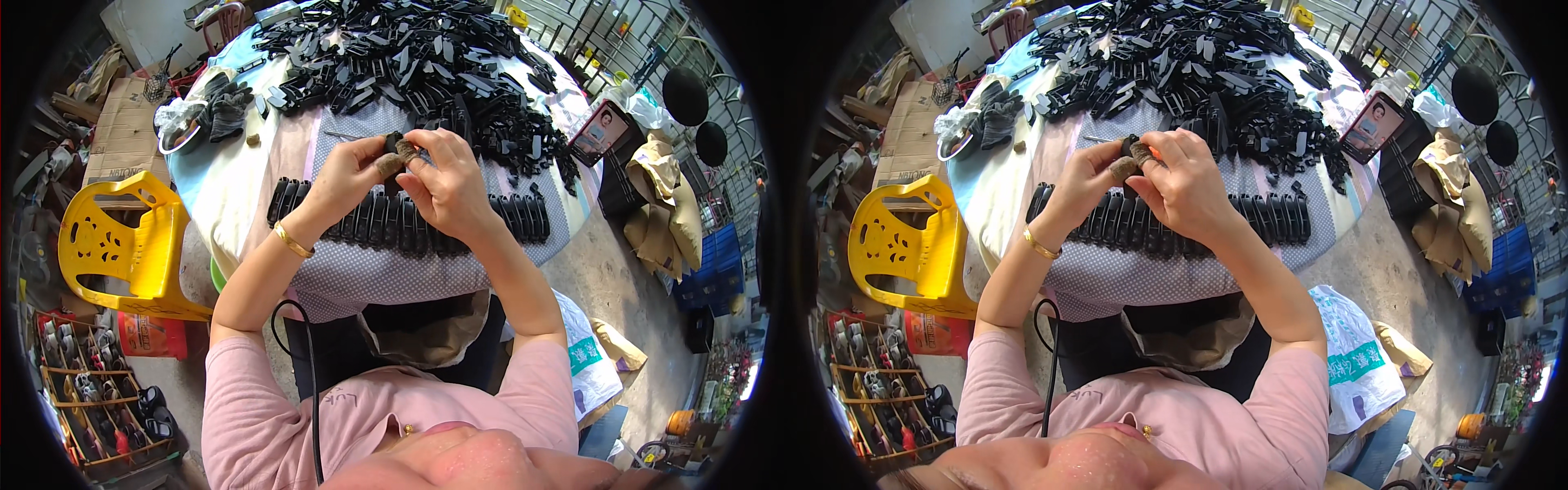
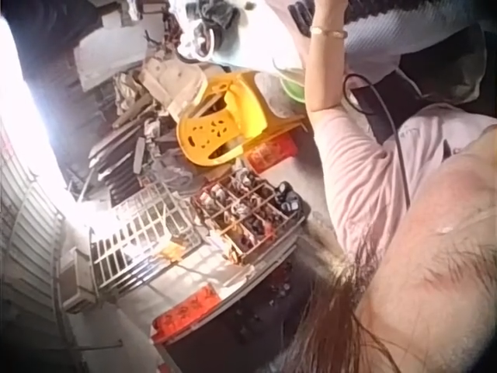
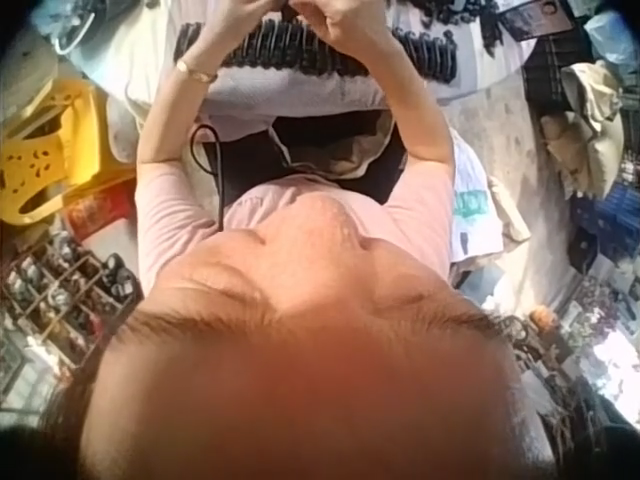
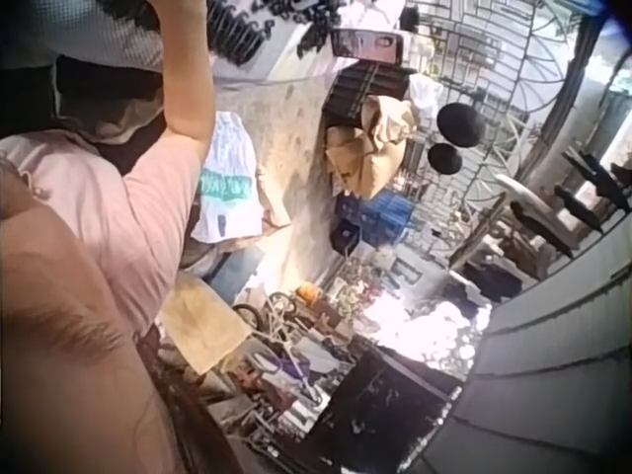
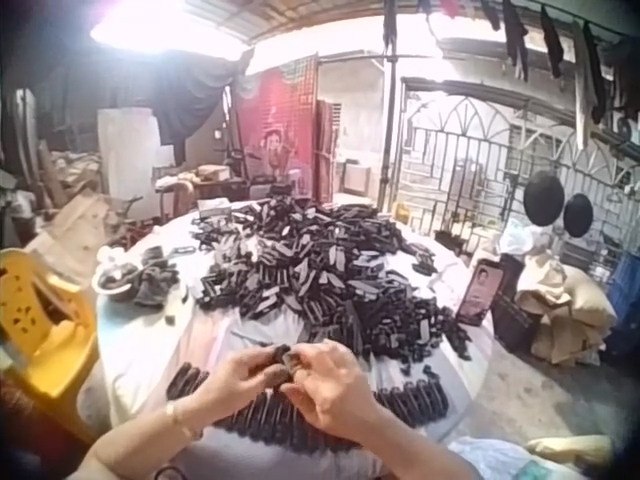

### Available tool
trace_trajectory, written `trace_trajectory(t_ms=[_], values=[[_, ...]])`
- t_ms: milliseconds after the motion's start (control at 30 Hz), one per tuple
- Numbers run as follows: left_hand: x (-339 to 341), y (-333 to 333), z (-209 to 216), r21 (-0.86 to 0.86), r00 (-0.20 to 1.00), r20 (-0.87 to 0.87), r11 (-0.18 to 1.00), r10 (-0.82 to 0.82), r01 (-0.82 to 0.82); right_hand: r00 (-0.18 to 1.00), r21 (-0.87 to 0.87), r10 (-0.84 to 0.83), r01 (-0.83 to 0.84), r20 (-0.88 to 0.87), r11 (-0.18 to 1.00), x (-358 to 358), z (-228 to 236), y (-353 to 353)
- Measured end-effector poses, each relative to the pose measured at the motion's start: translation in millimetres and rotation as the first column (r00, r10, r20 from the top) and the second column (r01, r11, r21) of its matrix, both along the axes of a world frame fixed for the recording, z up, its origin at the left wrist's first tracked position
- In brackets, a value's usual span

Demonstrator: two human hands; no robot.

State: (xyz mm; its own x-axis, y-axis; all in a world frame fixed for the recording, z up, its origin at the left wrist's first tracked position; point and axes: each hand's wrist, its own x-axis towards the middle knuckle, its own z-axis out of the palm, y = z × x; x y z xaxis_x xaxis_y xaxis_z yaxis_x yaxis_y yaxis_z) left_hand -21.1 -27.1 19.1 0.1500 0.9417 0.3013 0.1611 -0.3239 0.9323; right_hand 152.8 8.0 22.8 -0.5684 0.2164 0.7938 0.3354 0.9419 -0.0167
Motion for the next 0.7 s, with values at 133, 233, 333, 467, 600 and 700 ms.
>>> trace_trajectory(t_ms=[133, 233, 333, 467, 600, 700], values=[[-11.5, -5.0, 12.6, -0.138, 0.998, -0.059, 0.990, 0.021, -0.029, 0.994, -0.074, 0.009, -0.017, -0.107, 0.997, 0.9, 0.8, 4.7], [-36.7, -18.5, 26.7, -0.119, 0.965, 0.118, 0.968, 0.236, -0.222, 0.931, -0.202, -0.269, 0.223, -0.246, 0.954, 29.6, 9.2, 28.5], [-107.4, -14.4, 17.9, -0.205, 0.944, -0.141, 0.924, 0.298, -0.322, 0.799, -0.316, -0.600, 0.578, 0.035, 0.752, 74.2, -8.4, 62.9], [-160.3, -24.5, -4.3, -0.376, 0.894, -0.350, 0.833, 0.279, -0.407, 0.615, -0.244, -0.676, 0.786, 0.406, 0.569, 71.1, -21.4, 78.1], [-162.3, -37.2, -8.0, -0.413, 0.869, -0.468, 0.828, 0.163, -0.378, 0.489, -0.143, -0.691, 0.856, 0.532, 0.496, 55.4, -24.5, 83.5], [-158.8, -39.3, -14.7, -0.288, 0.786, -0.587, 0.857, 0.195, -0.428, 0.479, -0.133, -0.689, 0.860, 0.545, 0.493, 55.3, -30.1, 85.4]])
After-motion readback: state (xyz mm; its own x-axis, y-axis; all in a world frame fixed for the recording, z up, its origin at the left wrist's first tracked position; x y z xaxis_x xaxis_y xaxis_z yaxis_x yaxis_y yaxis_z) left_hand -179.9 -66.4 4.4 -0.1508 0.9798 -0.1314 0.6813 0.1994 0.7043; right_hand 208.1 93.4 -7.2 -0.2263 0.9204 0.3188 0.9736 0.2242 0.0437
